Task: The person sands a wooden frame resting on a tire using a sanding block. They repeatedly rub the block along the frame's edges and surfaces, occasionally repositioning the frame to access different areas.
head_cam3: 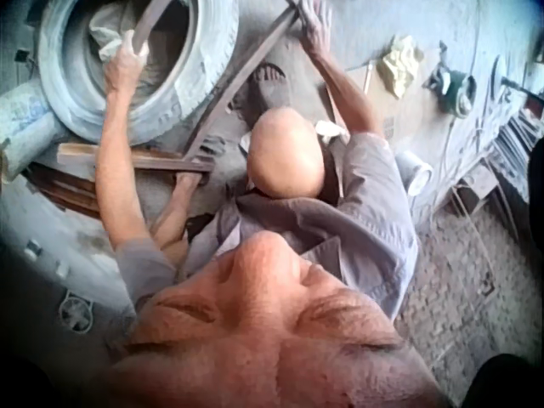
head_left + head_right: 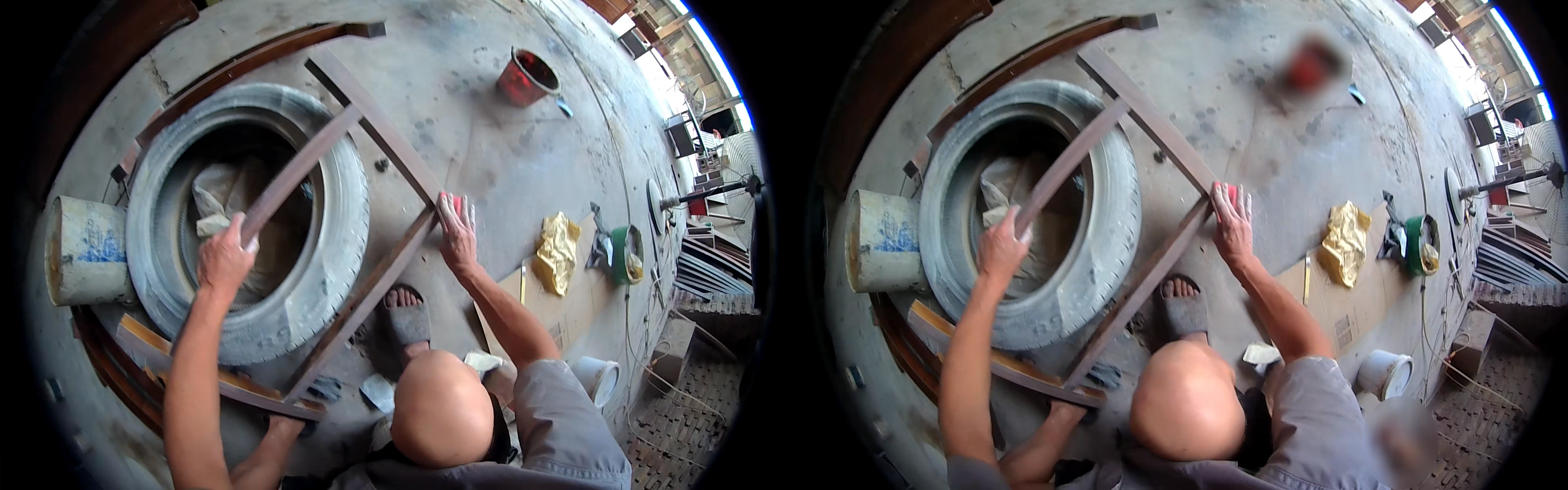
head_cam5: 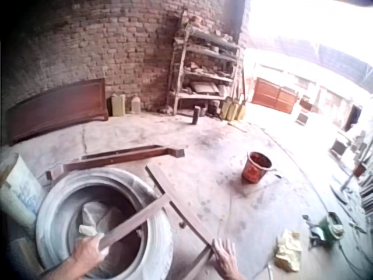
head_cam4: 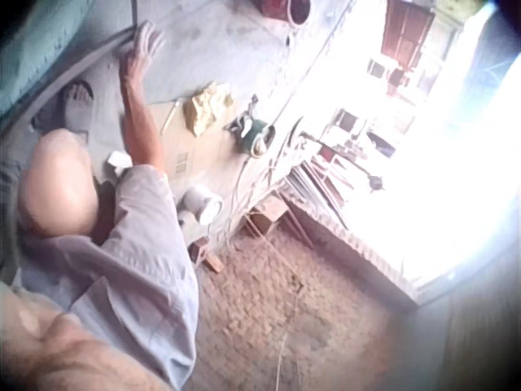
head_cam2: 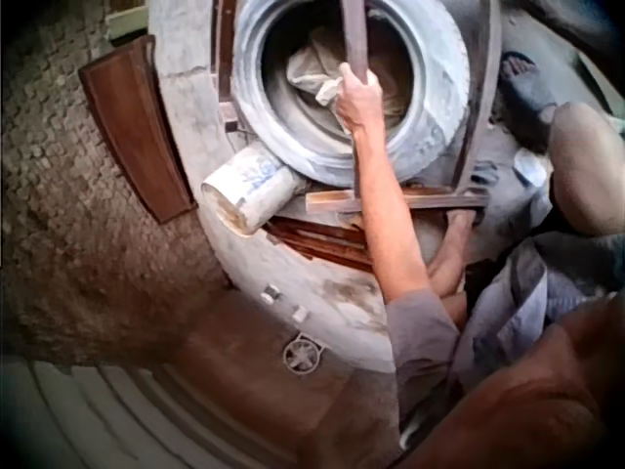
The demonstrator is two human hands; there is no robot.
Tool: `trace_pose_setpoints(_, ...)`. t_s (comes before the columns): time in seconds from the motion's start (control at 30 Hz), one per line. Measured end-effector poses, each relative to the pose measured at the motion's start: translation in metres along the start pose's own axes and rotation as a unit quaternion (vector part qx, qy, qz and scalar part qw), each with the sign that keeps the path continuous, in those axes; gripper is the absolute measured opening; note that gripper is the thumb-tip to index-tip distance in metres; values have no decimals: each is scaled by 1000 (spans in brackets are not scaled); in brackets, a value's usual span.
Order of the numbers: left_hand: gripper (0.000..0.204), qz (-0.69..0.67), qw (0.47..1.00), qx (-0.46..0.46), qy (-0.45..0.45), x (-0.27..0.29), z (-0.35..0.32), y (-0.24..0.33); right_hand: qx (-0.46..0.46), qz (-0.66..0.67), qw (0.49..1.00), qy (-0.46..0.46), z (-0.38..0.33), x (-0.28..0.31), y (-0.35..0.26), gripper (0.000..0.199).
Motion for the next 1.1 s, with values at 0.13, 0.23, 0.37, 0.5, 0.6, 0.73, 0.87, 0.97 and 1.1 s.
trace_pose_setpoints(0.13,35,-15,1000,-2,4,-2,2,3,96,43,994,-3,-61,-3,-62,66)
trace_pose_setpoints(0.23,36,-20,1000,-4,4,-2,2,-3,154,12,988,-22,-58,-3,-54,67)
trace_pose_setpoints(0.37,38,-14,999,37,-22,-7,4,4,51,-49,997,27,-13,11,-3,71)
trace_pose_setpoints(0.5,38,-12,1000,16,-13,-4,3,7,147,19,989,-2,-63,-5,-57,66)
trace_pose_setpoints(0.6,39,-5,1000,9,1,1,3,7,146,76,985,-47,-37,-4,-13,70)
trace_pose_setpoints(0.73,41,-14,999,29,-19,-9,3,3,80,-22,997,5,-23,8,-11,72)
trace_pose_setpoints(0.87,46,13,999,29,-10,-6,-2,-11,328,84,935,-104,-118,-16,-140,64)
trace_pose_setpoints(0.97,41,1,999,45,-24,-1,0,-2,485,12,872,-63,-91,-4,-107,65)
trace_pose_setpoints(1.1,39,-13,999,37,-25,-3,1,1,542,-54,834,-89,-81,-4,-88,67)
Point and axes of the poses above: each hand's wrist, its own z-axis towards the middle knuckle, its own x-axis out of the back of the hand, y = z × x, the point moved 10 cm from there along z, towards the middle knuckle, and after that the axes turned 15 degrees about -z, right-handed, at the moved point
